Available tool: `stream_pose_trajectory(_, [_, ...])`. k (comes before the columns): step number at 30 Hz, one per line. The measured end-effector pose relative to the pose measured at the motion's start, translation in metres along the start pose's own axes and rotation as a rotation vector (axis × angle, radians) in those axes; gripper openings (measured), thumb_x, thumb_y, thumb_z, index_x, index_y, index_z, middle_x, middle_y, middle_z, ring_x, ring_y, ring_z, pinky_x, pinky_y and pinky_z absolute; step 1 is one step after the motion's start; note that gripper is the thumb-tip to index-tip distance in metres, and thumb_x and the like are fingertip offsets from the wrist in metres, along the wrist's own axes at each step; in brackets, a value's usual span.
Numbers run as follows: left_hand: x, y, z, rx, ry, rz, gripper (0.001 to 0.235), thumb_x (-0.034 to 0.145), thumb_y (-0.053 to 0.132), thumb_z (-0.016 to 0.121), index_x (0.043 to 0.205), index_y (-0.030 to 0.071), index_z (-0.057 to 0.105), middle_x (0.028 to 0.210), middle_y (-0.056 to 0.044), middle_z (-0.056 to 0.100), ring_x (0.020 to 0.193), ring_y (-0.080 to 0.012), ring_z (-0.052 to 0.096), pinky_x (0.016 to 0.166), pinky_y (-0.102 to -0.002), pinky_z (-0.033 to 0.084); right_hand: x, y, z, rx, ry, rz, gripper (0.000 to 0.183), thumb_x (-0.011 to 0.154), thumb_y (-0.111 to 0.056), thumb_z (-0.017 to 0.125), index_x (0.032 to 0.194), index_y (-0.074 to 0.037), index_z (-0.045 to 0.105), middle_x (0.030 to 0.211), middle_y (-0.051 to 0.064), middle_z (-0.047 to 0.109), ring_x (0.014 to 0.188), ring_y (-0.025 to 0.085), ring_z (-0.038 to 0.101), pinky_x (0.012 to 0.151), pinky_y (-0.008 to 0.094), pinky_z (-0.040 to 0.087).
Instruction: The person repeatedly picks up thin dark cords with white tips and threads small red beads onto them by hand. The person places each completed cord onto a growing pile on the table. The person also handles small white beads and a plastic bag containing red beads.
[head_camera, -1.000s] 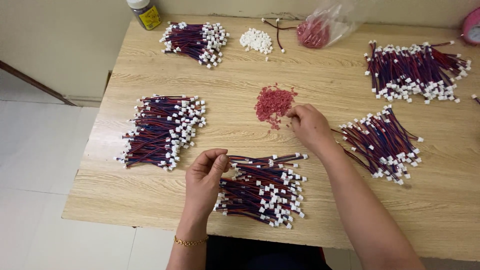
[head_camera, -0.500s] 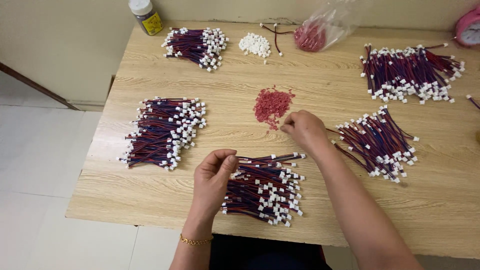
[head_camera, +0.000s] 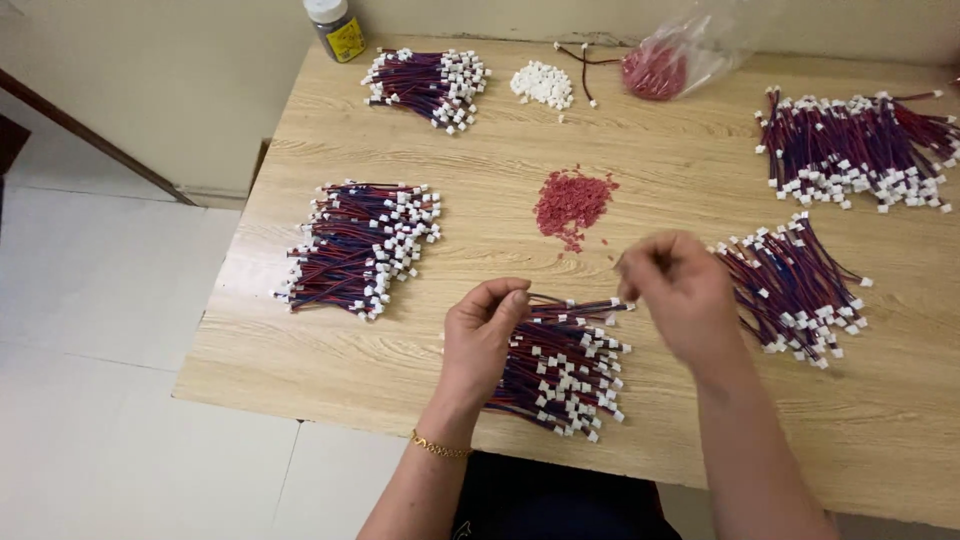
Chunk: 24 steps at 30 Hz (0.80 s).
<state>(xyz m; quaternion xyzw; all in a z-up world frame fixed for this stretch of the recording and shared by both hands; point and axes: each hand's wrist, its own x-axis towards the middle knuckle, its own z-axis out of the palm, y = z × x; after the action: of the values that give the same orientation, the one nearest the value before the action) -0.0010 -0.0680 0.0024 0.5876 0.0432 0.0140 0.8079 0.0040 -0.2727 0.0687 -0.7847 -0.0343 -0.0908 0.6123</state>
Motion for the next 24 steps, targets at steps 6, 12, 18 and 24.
stream_pose_trajectory(6, [-0.011,-0.002,0.012,-0.098,-0.019,-0.093,0.018,0.092,0.006,0.064,0.106,-0.003,0.071,0.08,-0.009,0.068,0.076,-0.0109,0.063,0.072,-0.026,0.056,-0.035,0.005,0.038,0.377,-0.068,0.098,0.012,0.092,-0.004,0.06,0.101,0.003,0.064,0.074,0.016,0.069,0.063,0.02,0.067,0.062,0.034,0.06])
stream_pose_trajectory(12, [-0.021,0.011,0.017,-0.123,-0.036,-0.056,0.023,0.09,0.004,0.066,0.112,-0.001,0.066,0.082,-0.009,0.065,0.079,-0.0146,0.066,0.074,-0.029,0.057,-0.043,0.007,0.047,0.343,-0.123,0.217,0.022,0.084,0.002,0.067,0.106,0.007,0.067,0.083,0.017,0.073,0.074,0.018,0.069,0.072,0.033,0.06])
stream_pose_trajectory(18, [-0.022,0.003,0.017,-0.16,-0.034,-0.04,0.028,0.087,0.002,0.068,0.115,-0.001,0.064,0.08,-0.008,0.066,0.074,-0.0122,0.063,0.07,-0.025,0.055,-0.049,-0.017,0.046,0.206,-0.034,0.107,0.016,0.083,0.0,0.071,0.098,0.004,0.072,0.075,0.012,0.073,0.066,0.013,0.063,0.065,0.028,0.057])
stream_pose_trajectory(24, [-0.023,-0.001,0.019,-0.152,-0.047,-0.025,0.031,0.086,0.003,0.071,0.116,0.001,0.063,0.08,-0.009,0.067,0.076,-0.0111,0.063,0.071,-0.023,0.053,-0.045,-0.035,0.036,-0.196,0.05,-0.178,0.011,0.081,-0.006,0.075,0.092,-0.008,0.076,0.077,0.006,0.071,0.069,0.016,0.068,0.066,0.03,0.054])
